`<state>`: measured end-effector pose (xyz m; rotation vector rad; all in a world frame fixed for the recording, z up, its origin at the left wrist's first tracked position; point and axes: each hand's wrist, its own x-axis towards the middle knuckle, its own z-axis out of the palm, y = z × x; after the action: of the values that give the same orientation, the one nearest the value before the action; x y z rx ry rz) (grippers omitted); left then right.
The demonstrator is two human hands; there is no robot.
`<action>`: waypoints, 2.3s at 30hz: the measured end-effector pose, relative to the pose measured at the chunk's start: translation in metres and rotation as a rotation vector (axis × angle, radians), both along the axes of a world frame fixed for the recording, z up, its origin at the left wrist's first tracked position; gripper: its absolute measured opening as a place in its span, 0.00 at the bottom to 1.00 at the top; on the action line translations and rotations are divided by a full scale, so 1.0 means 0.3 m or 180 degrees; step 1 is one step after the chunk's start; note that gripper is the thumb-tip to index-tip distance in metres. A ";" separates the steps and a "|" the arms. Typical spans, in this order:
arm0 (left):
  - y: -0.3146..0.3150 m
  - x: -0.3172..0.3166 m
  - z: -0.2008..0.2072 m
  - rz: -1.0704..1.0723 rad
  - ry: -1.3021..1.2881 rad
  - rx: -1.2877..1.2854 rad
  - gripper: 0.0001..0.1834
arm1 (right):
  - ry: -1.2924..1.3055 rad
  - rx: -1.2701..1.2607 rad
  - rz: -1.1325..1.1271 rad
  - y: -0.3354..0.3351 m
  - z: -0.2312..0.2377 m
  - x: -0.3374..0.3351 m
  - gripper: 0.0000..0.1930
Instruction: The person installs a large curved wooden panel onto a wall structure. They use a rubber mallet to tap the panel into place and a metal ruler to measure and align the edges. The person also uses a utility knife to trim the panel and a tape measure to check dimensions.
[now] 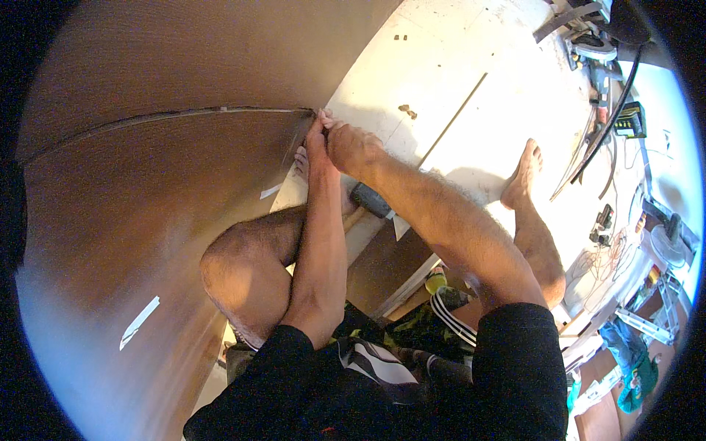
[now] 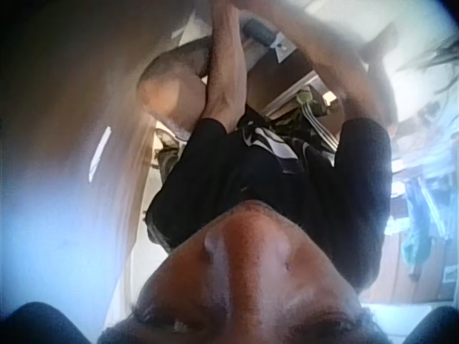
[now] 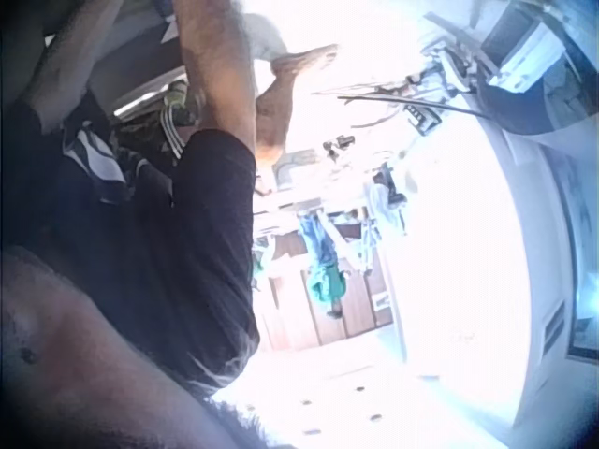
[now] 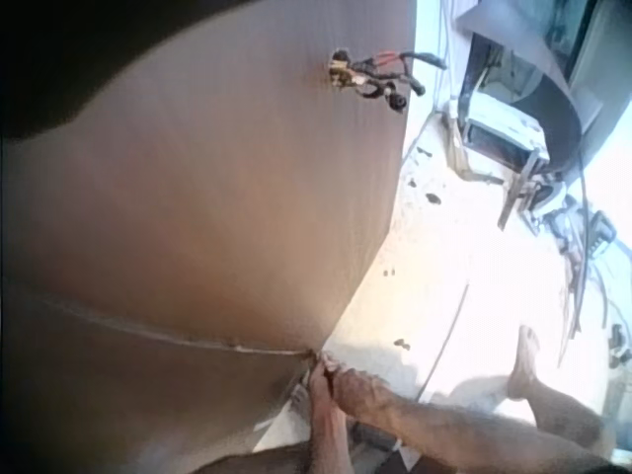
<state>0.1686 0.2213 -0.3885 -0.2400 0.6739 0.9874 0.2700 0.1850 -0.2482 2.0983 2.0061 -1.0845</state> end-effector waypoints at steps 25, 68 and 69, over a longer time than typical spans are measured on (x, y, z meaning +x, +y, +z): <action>-0.007 -0.002 -0.007 -0.0160 -0.0590 -0.0031 0.05 | -0.0144 -0.0747 -0.0749 0.026 0.009 -0.043 0.20; 0.024 -0.014 -0.098 -0.0125 -0.0341 -0.0291 0.07 | -0.0103 -0.0768 -0.0577 0.050 -0.091 -0.046 0.18; 0.027 -0.010 -0.091 -0.0225 -0.0147 -0.0256 0.07 | -0.0100 -0.0590 -0.0530 0.055 -0.116 -0.046 0.17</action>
<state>0.1656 0.2295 -0.4159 -0.3068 0.6763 0.8857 0.2562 0.2014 -0.2830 2.1998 1.6697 -1.2015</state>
